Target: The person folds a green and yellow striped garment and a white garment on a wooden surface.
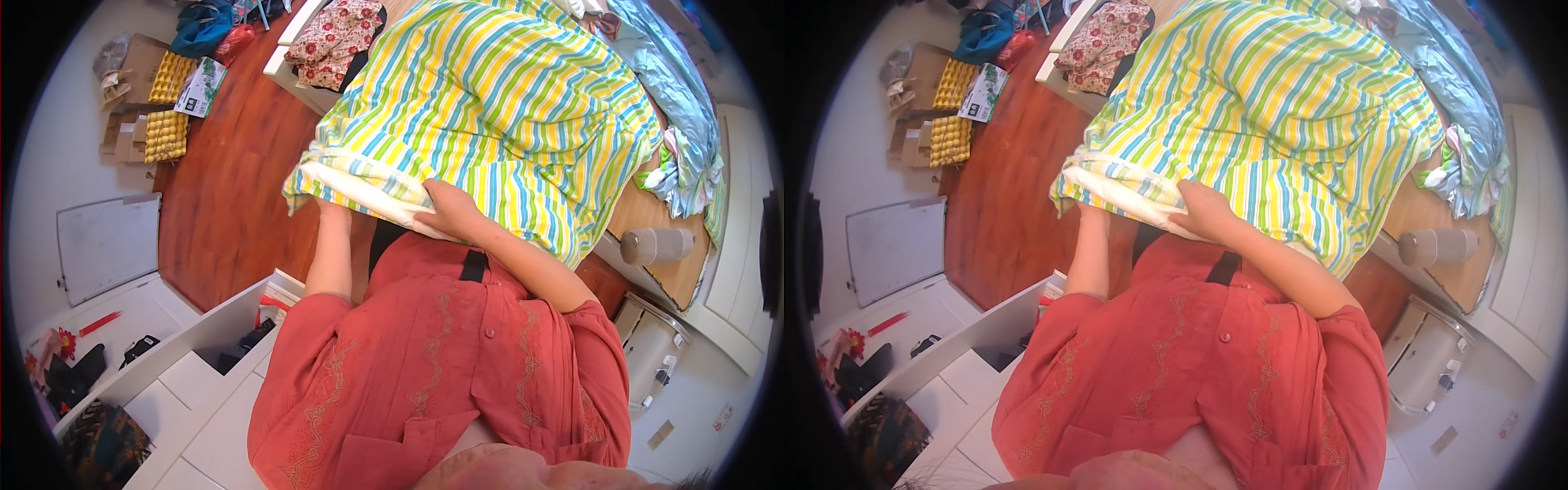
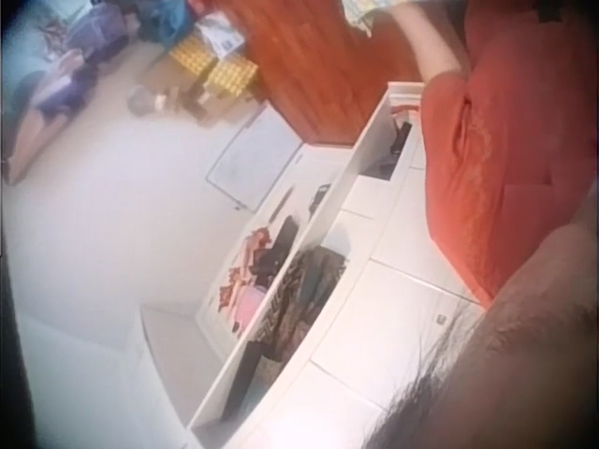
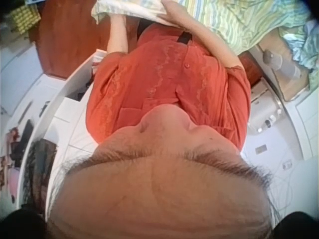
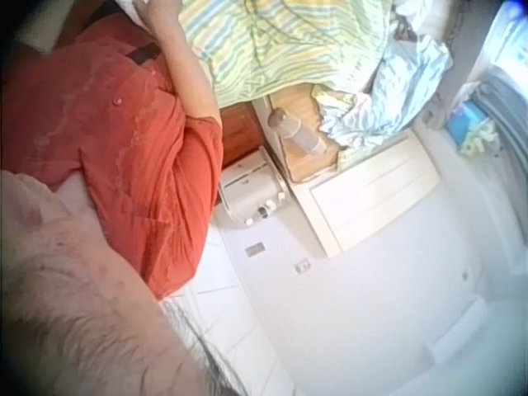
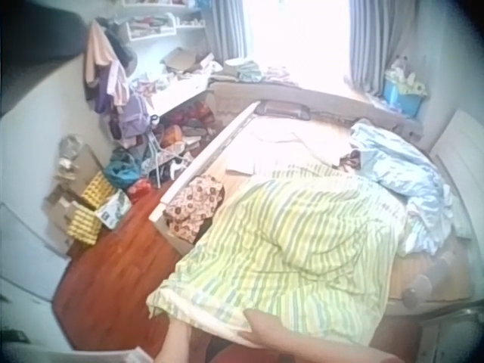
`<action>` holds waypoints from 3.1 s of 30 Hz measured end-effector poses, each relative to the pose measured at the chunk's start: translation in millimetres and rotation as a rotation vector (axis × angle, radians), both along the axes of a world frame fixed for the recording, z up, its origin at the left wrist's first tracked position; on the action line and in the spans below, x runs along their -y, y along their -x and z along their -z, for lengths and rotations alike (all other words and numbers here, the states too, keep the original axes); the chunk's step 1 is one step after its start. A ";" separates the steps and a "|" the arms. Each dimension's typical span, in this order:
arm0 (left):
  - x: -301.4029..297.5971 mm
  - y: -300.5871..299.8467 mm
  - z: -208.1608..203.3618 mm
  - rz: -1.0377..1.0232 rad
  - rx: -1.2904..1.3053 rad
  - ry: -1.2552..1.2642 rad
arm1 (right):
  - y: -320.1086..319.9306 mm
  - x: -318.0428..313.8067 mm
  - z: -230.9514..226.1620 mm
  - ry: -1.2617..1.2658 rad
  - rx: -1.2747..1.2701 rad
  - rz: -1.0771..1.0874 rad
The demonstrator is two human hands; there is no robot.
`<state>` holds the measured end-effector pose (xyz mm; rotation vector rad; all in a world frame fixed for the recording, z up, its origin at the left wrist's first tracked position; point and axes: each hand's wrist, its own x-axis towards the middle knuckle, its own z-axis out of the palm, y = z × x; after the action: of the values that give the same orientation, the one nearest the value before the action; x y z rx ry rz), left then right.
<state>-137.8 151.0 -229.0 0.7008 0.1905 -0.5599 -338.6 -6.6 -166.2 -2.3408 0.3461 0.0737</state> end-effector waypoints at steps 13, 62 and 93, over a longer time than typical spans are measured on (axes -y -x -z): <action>3.5 12.8 -20.3 0.308 -0.167 -0.090 | -37.3 82.5 -4.5 -0.304 0.079 0.206; -49.1 54.6 -105.4 0.444 -0.071 -0.327 | 13.1 5.8 -0.4 -0.035 -0.094 -0.393; -56.6 9.1 15.8 0.003 -0.170 -0.157 | -29.8 2.0 -74.2 0.084 0.309 -0.420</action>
<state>-146.9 207.5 -244.8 0.8062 0.3952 -0.6117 -308.8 -8.7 -92.0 -2.4246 -0.3011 -0.1024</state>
